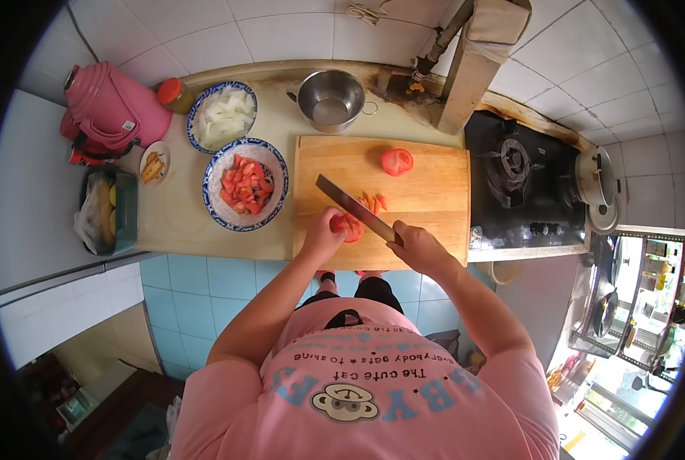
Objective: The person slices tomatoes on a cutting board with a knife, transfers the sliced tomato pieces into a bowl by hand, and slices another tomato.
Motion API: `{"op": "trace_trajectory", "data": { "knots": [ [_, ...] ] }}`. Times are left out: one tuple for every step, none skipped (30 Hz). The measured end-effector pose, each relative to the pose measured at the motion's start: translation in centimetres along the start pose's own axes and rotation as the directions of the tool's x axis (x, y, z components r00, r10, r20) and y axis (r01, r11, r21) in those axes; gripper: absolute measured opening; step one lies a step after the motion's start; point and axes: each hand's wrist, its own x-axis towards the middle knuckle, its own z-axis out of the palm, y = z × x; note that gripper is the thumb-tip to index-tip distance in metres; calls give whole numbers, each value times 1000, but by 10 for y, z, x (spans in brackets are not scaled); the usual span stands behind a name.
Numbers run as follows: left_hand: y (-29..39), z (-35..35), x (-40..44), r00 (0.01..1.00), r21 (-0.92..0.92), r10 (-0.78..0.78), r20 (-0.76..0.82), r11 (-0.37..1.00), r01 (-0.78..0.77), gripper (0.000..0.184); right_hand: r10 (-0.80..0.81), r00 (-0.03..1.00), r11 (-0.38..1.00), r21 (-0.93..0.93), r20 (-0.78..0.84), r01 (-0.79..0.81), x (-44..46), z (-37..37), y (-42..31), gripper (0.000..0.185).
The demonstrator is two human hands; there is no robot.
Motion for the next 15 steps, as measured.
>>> {"op": "trace_trajectory", "data": {
  "knots": [
    [2, -1, 1, 1000, 3, 15, 8, 1000, -15, 32, -1, 1000, 1000, -1, 0, 1, -1, -2, 0, 24],
    [3, -2, 2, 1000, 2, 14, 7, 1000, -14, 32, 0, 1000, 1000, -17, 24, 0, -2, -4, 0, 24],
    [5, -3, 3, 1000, 19, 8, 19, 1000, -9, 32, 2, 999, 999, -33, 47, -1, -2, -5, 0, 24],
    [7, -4, 4, 1000, 36, 3, 31, 999, -4, 32, 2, 999, 999, -34, 48, 0, -1, -4, 0, 24],
    [9, -6, 5, 1000, 35, 1, 30, 999, -2, 32, 0, 999, 999, -39, 51, 2, 0, -2, 1, 23],
    [12, -7, 6, 999, 62, -18, 50, 998, 15, 32, -3, 999, 999, -43, 54, 5, 2, 0, 1, 22],
    [14, -9, 7, 997, 89, -38, 68, 995, 32, 32, -4, 998, 999, -43, 56, 7, 4, 2, 0, 22],
    [16, -10, 8, 997, 88, -40, 65, 995, 35, 32, -18, 999, 997, -80, 46, 22, 6, 4, -2, 22],
    [17, -11, 9, 996, 94, -54, 70, 994, 47, 32, -32, 999, 993, -117, 36, 36, 9, 6, -3, 22],
    [17, -11, 10, 995, 101, -68, 76, 993, 60, 33, -33, 999, 992, -118, 38, 37, 12, 7, -4, 22],
    [17, -12, 10, 995, 100, -70, 75, 993, 62, 33, -51, 998, 989, -134, 43, 56, 16, 9, -4, 22],
    [16, -11, 11, 994, 106, -74, 77, 992, 66, 34, -69, 996, 986, -151, 48, 76, 20, 11, -4, 22],
    [14, -11, 12, 994, 112, -78, 79, 991, 69, 36, -71, 996, 985, -151, 49, 77, 24, 14, -4, 22],
    [12, -11, 12, 994, 111, -79, 78, 991, 70, 36, -78, 996, 983, -161, 37, 83, 28, 18, -5, 22],
    [12, -11, 13, 994, 110, -81, 78, 991, 72, 36, -86, 996, 981, -171, 24, 88, 31, 21, -5, 22]
  ]
}}
